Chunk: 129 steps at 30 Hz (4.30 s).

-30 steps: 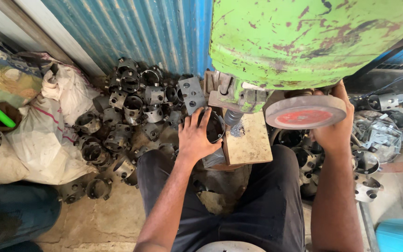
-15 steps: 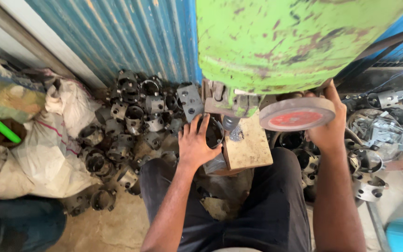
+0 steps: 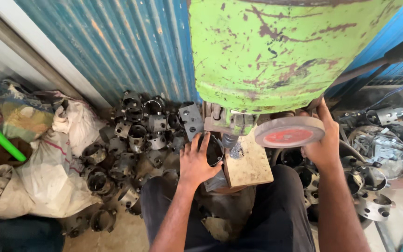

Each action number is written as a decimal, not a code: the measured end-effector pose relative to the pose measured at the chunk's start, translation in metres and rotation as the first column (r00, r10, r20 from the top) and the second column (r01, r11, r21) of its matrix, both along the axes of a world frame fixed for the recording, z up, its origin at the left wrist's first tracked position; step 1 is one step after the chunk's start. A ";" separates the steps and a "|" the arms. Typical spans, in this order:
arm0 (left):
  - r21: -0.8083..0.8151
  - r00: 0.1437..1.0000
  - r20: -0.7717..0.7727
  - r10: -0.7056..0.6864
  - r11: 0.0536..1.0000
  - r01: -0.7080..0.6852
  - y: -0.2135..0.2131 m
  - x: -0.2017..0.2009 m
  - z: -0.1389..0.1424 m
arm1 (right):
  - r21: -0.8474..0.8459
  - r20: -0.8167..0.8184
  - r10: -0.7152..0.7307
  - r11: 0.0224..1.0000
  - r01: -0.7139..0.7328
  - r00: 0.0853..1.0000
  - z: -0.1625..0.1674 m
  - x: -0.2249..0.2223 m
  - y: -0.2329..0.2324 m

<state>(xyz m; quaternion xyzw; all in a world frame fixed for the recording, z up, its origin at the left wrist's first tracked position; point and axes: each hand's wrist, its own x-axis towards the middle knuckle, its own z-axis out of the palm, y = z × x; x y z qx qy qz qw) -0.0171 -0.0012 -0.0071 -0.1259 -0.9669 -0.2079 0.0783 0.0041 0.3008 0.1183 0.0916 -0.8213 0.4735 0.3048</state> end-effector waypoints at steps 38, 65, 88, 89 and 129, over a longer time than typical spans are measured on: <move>0.005 0.997 -0.067 -0.047 0.999 0.048 -0.004 0.000 -0.003 | -0.022 0.028 0.020 1.000 -0.020 0.999 0.006 0.005 -0.006; -0.010 0.998 0.012 -0.056 0.998 0.056 -0.008 -0.002 0.002 | -0.191 0.178 0.056 0.981 -0.022 0.982 0.023 0.015 -0.014; -0.148 0.853 0.444 0.274 0.961 -0.232 0.004 0.025 0.044 | 0.134 0.683 -0.036 0.988 -0.076 0.729 0.128 0.024 -0.013; -0.165 0.821 0.471 0.322 0.947 -0.277 0.001 0.026 0.045 | 0.137 0.687 -0.041 0.988 -0.073 0.726 0.128 0.024 -0.014; 0.186 0.991 0.126 0.041 0.980 -0.064 -0.003 0.007 0.011 | 0.193 0.257 0.135 0.963 -0.188 0.957 0.100 0.025 -0.013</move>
